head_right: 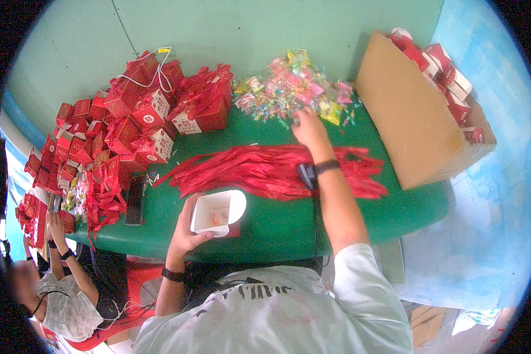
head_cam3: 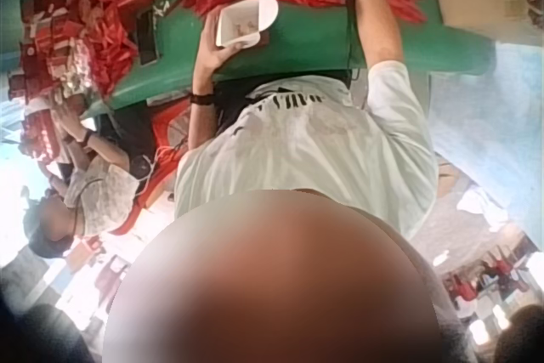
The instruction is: The person assembles small red gift boxes by placing wrapped candies inside, closing the lids, and tying red ribbons around them. The finished boxes are stacked on the table.
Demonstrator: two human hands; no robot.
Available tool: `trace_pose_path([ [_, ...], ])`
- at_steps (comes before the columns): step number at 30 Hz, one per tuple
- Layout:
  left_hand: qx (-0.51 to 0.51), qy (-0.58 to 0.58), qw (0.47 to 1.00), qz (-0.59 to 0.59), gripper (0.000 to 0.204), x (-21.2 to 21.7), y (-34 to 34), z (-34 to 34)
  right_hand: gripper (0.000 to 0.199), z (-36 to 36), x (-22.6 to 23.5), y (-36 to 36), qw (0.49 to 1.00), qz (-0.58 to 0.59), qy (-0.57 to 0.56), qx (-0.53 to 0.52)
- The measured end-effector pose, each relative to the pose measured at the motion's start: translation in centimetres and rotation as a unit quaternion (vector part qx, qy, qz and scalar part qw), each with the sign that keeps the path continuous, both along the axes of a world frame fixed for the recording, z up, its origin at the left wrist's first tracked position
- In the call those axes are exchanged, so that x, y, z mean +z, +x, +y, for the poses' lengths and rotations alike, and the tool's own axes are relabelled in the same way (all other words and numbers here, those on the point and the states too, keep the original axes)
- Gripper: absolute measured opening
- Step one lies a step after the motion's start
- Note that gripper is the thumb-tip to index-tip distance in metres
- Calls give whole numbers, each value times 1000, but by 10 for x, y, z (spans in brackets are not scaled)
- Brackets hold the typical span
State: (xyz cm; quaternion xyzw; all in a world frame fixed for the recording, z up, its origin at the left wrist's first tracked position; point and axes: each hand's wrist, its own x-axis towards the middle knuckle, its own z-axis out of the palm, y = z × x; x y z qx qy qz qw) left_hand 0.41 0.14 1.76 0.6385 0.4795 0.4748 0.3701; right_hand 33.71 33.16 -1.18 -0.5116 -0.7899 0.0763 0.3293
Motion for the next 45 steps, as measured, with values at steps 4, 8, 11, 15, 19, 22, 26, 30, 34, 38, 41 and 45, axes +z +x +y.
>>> trace_pose_path([
  [4,-1,3,1000,11,100,2,0,0,33,-2,2,-1,994,7,7,-106],
  [8,-1,4,1000,10,100,2,0,0,28,-4,-2,1,986,-32,34,-158],
  [11,-1,2,1000,5,100,0,0,1,21,0,-3,5,986,-45,32,-160],
  [15,1,4,1000,2,100,-2,0,1,13,3,9,5,984,-48,62,-161],
  [19,2,6,1000,11,100,-1,0,0,9,1,7,4,982,-37,61,-173],
  [22,0,3,1000,10,100,0,-1,0,13,3,7,3,983,2,70,-169],
  [26,-1,10,1000,18,100,-1,0,1,15,11,20,-3,976,194,77,-59],
  [30,3,1,1000,2,100,-4,-2,-1,13,-16,66,-35,881,436,-66,173],
  [34,0,11,1000,16,100,-3,-2,1,14,-106,132,-57,782,442,-216,384],
  [38,0,8,1000,18,100,-2,-2,0,20,-129,134,-72,778,330,-275,459],
  [41,0,8,1000,20,100,0,0,1,18,-95,111,-68,823,329,-265,379],
  [45,-8,8,1000,-1,100,-2,-1,3,29,-30,53,-48,957,228,-119,136],
])
